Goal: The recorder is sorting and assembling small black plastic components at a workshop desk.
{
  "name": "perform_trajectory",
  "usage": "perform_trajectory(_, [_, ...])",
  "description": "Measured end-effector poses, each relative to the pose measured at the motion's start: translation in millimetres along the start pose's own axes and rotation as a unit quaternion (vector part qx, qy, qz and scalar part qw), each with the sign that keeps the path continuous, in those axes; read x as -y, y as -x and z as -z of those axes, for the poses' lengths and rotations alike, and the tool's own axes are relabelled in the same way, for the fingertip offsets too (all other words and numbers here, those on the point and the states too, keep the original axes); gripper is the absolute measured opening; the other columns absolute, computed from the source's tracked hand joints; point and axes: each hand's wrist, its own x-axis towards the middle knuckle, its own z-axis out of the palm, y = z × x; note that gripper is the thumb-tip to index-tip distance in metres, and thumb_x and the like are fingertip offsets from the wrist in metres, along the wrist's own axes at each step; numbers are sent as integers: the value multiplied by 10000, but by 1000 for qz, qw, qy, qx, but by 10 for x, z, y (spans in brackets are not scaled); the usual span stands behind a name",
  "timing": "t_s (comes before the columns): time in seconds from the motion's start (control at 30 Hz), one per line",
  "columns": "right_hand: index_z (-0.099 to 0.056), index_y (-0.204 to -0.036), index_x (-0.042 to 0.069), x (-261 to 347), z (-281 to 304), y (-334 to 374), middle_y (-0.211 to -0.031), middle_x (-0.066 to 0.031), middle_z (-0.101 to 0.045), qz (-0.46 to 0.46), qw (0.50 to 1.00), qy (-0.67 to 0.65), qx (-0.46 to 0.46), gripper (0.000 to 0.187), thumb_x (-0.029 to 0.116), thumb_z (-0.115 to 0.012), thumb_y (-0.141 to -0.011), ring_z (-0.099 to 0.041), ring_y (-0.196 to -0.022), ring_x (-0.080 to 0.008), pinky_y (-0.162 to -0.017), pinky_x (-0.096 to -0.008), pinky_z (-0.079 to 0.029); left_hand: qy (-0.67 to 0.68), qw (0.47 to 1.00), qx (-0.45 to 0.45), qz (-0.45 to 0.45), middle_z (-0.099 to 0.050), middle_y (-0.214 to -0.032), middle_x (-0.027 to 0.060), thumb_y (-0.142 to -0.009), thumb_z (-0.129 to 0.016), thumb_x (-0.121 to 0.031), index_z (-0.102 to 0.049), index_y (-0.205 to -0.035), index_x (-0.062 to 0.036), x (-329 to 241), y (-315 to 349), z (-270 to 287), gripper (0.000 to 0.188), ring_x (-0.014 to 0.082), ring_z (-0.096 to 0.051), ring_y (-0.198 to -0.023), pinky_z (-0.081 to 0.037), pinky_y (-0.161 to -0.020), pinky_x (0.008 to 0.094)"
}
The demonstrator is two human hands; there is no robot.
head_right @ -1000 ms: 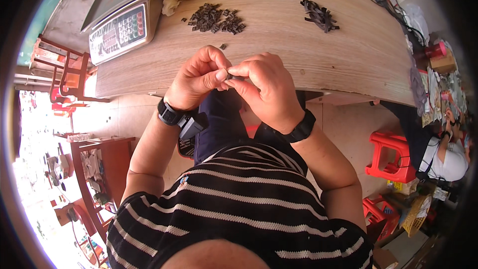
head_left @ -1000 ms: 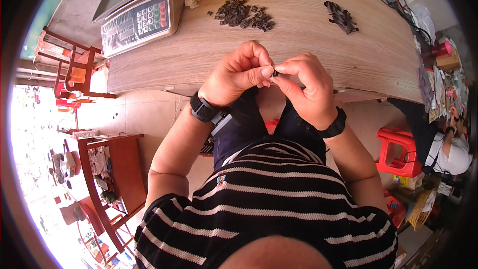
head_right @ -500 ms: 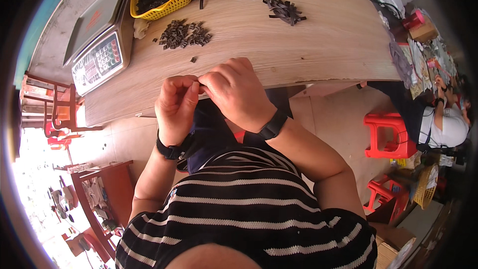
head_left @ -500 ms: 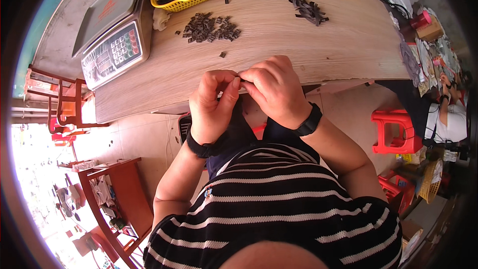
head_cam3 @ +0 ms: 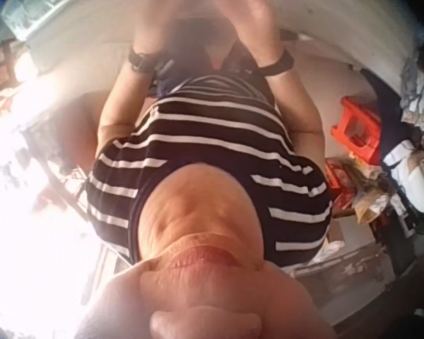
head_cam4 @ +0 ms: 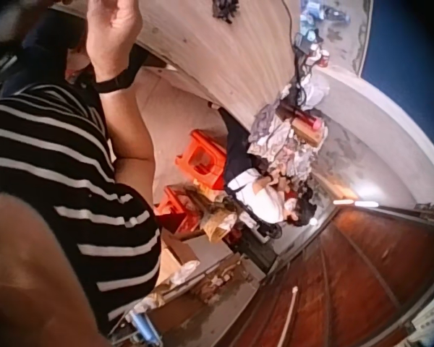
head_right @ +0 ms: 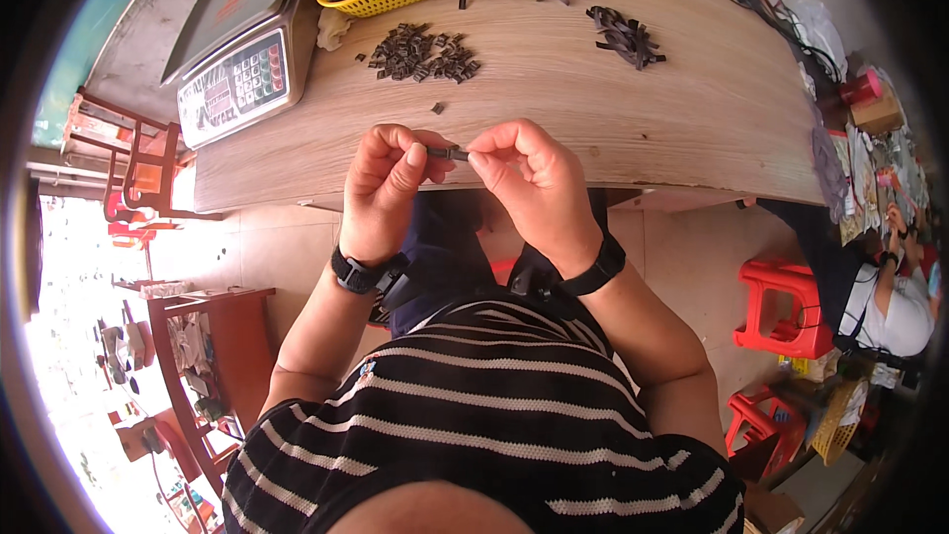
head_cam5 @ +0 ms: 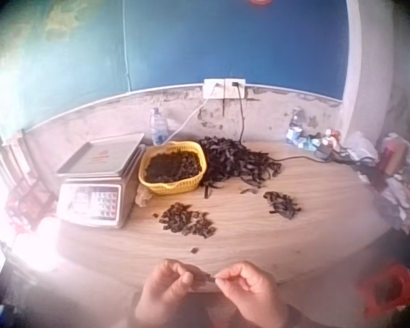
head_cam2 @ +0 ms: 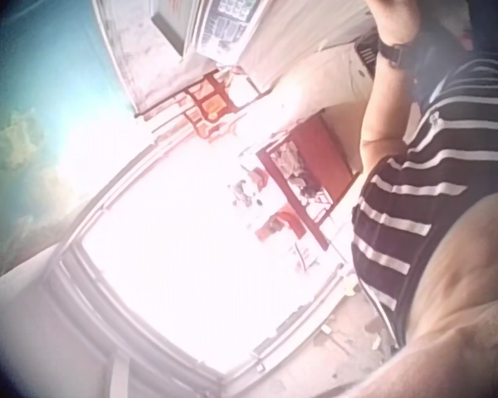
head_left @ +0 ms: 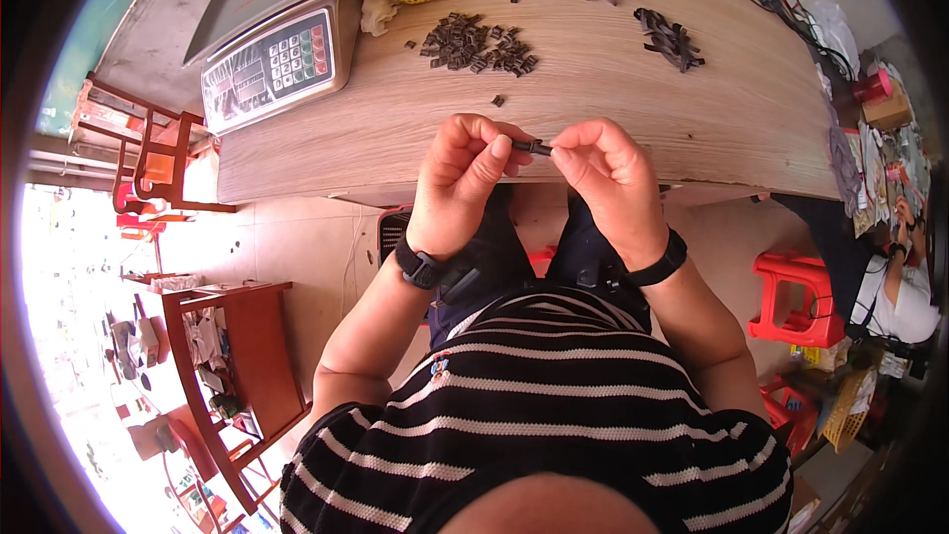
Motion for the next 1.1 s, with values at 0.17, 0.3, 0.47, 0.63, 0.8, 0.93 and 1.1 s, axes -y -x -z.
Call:
perform_trajectory(0.17, [-644, -1010, 53, 53, -44, -42, -941, -57, -676, 297, 868, 392, -67, 180, 3, -711, -850, -634, -844, -226, -783, -362, -492, 197, 974, -61, 97, -660, -1142, 119, -1028, -573, -153, -553, -1102, -65, 128, 29, -2, 117, 221, -662, -1040, -524, -919, 361])
perform_trajectory(0.3, [-651, -991, 85, 19, -73, -79, -940, -46, -666, 372, 806, 459, -40, 217, 16, -712, -795, -611, -856, -249, -799, -395, -467, 276, 953, -32, 122, -675, -1128, 99, -995, -626, -109, -573, -1044, -80, 165, 50, -93, 78, 176, -647, -1029, -515, -936, 330])
perform_trajectory(0.47, [-665, -1011, 98, -75, -109, -70, -972, -14, -653, 417, 762, 495, -16, 244, 74, -679, -770, -615, -865, -209, -815, -371, -462, 267, 957, -53, 98, -679, -1098, 116, -992, -616, -72, -573, -1027, -77, 177, 29, -127, 56, 186, -638, -1041, -496, -971, 346])
perform_trajectory(0.63, [-685, -1029, 99, -49, -109, -57, -991, -9, -653, 433, 757, 489, -17, 249, 72, -684, -781, -613, -869, -200, -828, -368, -460, 275, 955, -57, 99, -673, -1090, 130, -996, -588, -46, -572, -1028, -74, 129, 39, -134, 46, 196, -628, -1055, -487, -980, 347])
perform_trajectory(0.8, [-688, -1051, 87, -42, -100, -72, -973, -13, -655, 452, 753, 478, 0, 253, 83, -680, -798, -607, -863, -200, -827, -371, -456, 284, 951, -27, 114, -661, -1133, 131, -1014, -568, -97, -586, -1095, -81, 87, 27, -103, 84, 209, -629, -1064, -494, -970, 368])
perform_trajectory(0.93, [-678, -1071, 81, -12, -96, -71, -960, -21, -655, 446, 761, 472, 12, 266, 87, -673, -805, -603, -853, -208, -824, -378, -454, 265, 955, -27, 132, -658, -1134, 124, -1017, -562, -91, -584, -1125, -61, 21, 27, -115, 115, 202, -629, -1060, -498, -963, 359])
perform_trajectory(1.1, [-659, -1113, 84, 58, -111, -106, -953, -19, -660, 401, 783, 475, 24, 286, 79, -654, -827, -607, -851, -220, -834, -380, -456, 187, 977, -22, 98, -671, -1102, 58, -1017, -572, -88, -595, -1173, -23, 74, 81, -93, 170, 132, -631, -1008, -497, -936, 291])
